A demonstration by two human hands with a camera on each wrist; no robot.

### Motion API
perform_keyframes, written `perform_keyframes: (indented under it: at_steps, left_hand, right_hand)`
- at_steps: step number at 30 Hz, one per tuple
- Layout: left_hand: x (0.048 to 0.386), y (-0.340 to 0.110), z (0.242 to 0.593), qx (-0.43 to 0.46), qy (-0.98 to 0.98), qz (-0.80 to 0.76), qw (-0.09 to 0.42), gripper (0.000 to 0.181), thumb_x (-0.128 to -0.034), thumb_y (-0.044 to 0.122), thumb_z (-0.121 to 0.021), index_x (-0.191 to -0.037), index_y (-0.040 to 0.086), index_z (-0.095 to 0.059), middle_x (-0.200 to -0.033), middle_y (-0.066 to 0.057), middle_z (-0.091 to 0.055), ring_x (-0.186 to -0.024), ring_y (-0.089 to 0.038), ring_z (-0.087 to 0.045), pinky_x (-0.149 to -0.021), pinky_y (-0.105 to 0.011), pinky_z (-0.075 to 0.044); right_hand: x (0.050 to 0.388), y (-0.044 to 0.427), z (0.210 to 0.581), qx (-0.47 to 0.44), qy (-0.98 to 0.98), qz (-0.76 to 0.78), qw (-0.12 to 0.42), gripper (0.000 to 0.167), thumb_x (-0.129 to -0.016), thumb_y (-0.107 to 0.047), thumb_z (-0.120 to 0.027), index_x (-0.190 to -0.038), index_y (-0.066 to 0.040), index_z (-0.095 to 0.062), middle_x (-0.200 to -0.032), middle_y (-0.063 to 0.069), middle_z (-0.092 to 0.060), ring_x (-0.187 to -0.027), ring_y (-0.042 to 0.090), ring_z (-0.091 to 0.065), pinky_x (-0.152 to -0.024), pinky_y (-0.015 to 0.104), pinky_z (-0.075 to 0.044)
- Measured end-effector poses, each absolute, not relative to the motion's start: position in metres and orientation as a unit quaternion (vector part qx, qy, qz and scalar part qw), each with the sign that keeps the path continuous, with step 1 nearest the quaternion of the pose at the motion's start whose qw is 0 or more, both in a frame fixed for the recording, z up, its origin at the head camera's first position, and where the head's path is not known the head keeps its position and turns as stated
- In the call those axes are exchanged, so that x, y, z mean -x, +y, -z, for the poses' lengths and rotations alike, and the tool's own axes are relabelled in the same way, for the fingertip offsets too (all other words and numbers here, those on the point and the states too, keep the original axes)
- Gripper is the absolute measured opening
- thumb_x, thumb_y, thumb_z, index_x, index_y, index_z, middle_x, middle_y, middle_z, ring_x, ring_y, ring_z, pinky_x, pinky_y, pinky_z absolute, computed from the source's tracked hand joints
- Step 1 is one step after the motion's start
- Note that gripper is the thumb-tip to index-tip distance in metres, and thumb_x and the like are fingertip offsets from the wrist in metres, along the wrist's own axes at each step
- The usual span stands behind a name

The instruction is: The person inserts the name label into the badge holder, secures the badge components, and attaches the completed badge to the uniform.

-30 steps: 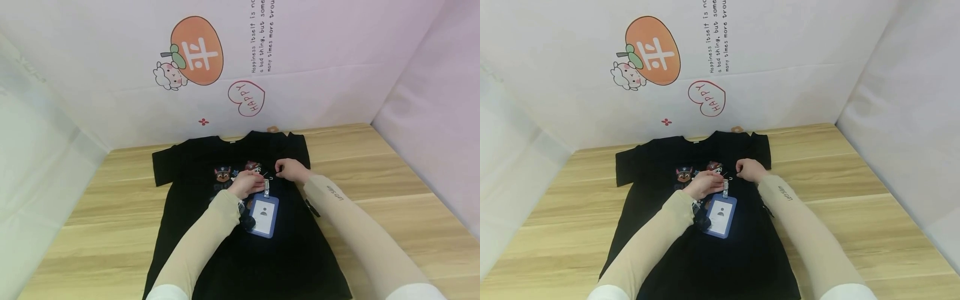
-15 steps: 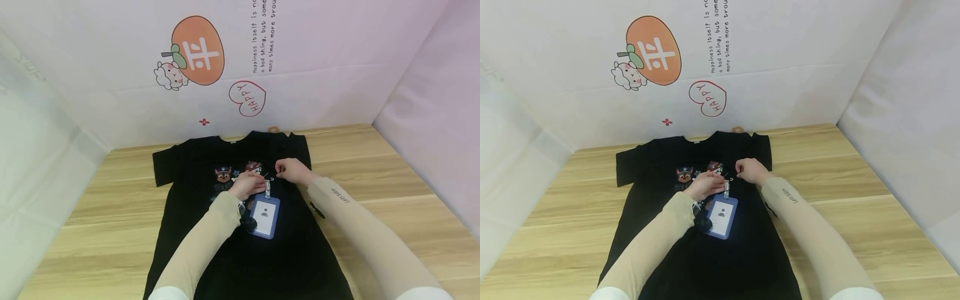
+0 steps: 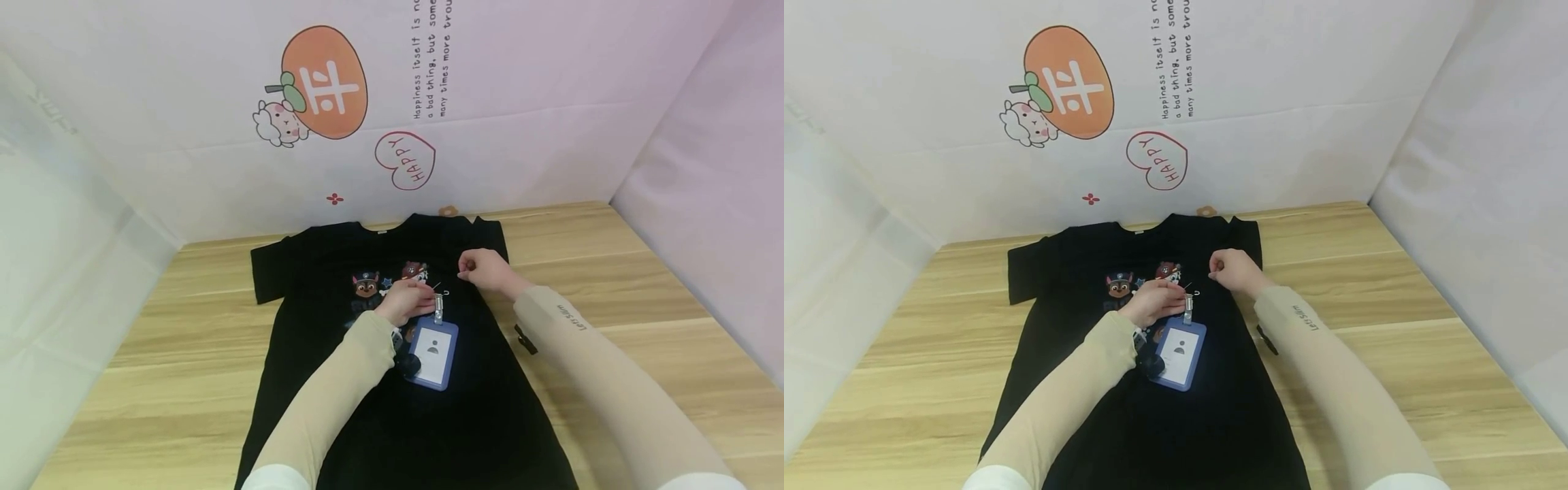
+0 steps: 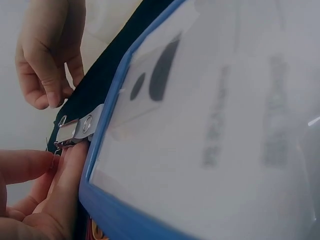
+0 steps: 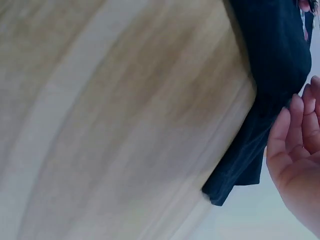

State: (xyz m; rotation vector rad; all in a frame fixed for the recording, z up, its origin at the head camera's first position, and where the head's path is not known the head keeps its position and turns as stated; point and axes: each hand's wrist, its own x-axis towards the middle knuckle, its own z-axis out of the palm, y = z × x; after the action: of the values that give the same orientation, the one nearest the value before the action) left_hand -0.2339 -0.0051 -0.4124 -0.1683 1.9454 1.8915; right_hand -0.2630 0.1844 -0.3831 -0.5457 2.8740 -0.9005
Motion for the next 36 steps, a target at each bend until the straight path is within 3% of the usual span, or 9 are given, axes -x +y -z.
perform_keyframes:
  at_steps: [9,20,36]
  left_hand:
    - [0.233,-0.005,0.413,0.066,0.696,-0.683,0.212,0.021,-0.0941,0.001,-0.053,-0.112,-0.007,-0.058,-0.113,-0.022,-0.063,-0.093,-0.022,-0.067,-0.085,-0.032,-0.054]
    - [0.231,-0.004,0.411,0.057,0.699,-0.682,0.210,0.020,-0.0936,0.001,-0.054,-0.111,-0.007,-0.059,-0.110,-0.022,-0.064,-0.090,-0.021,-0.067,-0.084,-0.032,-0.054]
    - [0.239,0.002,0.406,0.059,0.733,-0.649,0.195,0.018,-0.0931,0.003,-0.056,-0.107,-0.005,-0.064,-0.102,-0.017,-0.068,-0.083,-0.019,-0.068,-0.078,-0.029,-0.056]
  right_hand:
    - [0.257,0.175,0.389,0.186,0.950,0.237,0.082,0.008,-0.085,-0.011,-0.067,-0.083,-0.004,-0.063,-0.075,0.006,-0.061,-0.069,0.019,-0.053,-0.067,0.031,-0.044]
    - [0.255,0.176,0.384,0.179,0.934,0.290,0.103,0.014,-0.085,-0.005,-0.064,-0.074,-0.006,-0.055,-0.064,0.001,-0.047,-0.062,0.017,-0.046,-0.062,0.028,-0.037]
    - [0.257,0.184,0.383,0.196,0.924,0.320,0.073,0.010,-0.088,-0.008,-0.065,-0.081,-0.004,-0.059,-0.074,0.005,-0.059,-0.068,0.017,-0.050,-0.063,0.027,-0.040]
